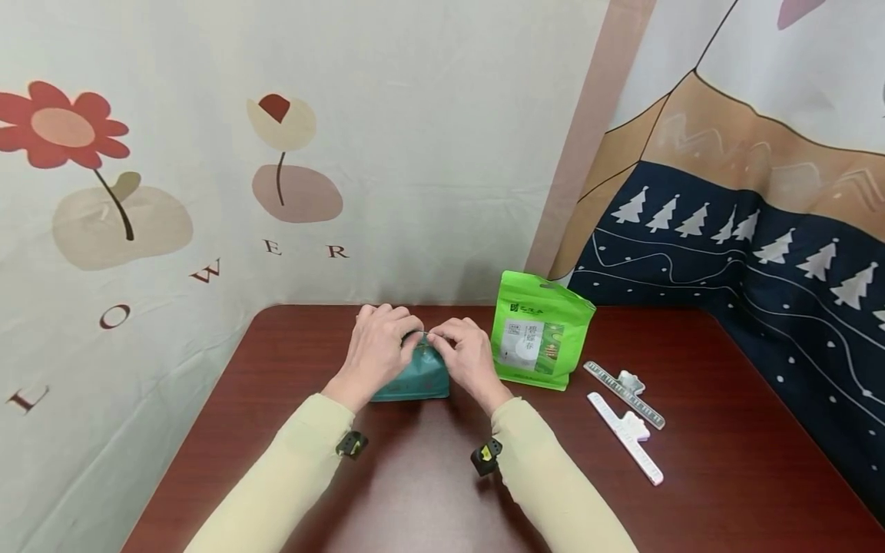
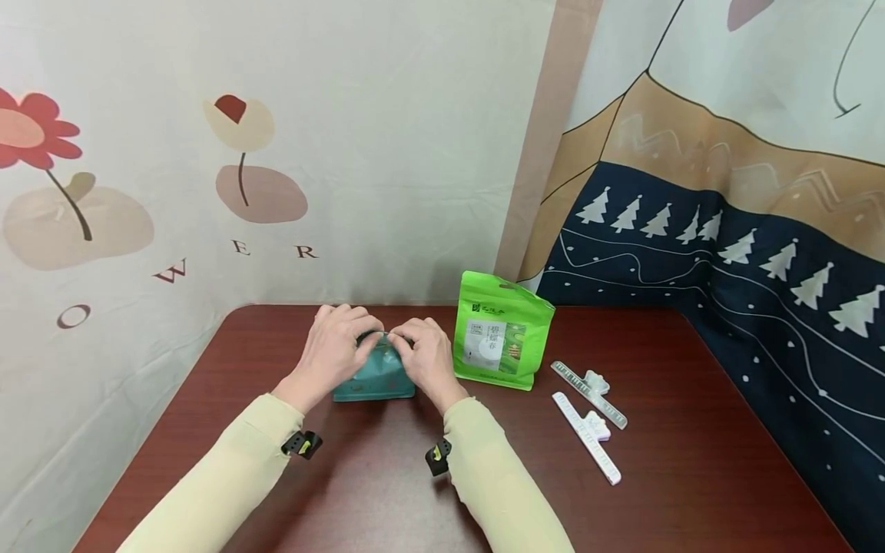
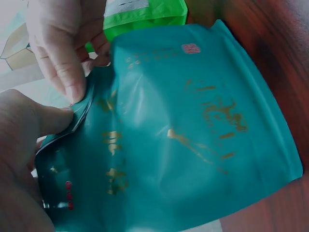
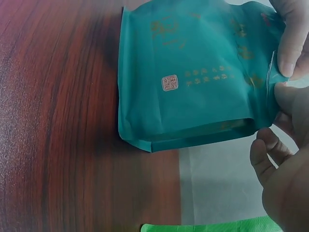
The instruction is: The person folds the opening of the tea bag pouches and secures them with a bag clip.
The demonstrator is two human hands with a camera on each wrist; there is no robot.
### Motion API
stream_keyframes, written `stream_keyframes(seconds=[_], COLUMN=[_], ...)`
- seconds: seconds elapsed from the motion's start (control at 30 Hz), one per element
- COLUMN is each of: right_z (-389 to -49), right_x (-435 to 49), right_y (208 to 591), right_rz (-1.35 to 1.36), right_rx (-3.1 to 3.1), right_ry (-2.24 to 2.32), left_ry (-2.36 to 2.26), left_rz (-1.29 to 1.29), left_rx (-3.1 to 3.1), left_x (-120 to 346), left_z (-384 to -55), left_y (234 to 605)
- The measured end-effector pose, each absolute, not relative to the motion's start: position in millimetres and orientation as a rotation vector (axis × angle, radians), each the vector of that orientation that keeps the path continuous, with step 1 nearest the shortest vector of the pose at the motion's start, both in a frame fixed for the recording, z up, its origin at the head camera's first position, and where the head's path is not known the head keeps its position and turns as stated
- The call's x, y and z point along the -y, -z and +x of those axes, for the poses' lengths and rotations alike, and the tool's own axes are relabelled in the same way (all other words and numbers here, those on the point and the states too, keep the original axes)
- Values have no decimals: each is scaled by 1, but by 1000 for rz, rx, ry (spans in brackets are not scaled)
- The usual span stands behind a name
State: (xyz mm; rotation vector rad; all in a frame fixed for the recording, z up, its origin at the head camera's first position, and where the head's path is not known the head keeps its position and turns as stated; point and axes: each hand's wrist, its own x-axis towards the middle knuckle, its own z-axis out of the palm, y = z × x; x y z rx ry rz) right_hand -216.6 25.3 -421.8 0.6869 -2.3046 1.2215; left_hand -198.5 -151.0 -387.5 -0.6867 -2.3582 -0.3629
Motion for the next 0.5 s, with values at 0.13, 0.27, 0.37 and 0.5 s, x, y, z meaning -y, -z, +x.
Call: stream_keyframes(seconds=[0.13,0.27,0.37,0.5], right_z=[-218,-218,-217,-216], right_x=[-28,-30,-30,-29], right_y=[424,425,425,425], right_rz=[716,754,772,767], right_rx=[2305,2298,2301,2316], right_ry=[-1197,-1154,-1124,-1116], left_ry=[318,281,239,153], left_rz=[-702,-688,-676,-648], left_rx=[2413,2415,2396,2366], left_x=[153,158,161,165], left_z=[-197,-195,-195,-195], left_y=[383,380,380,382])
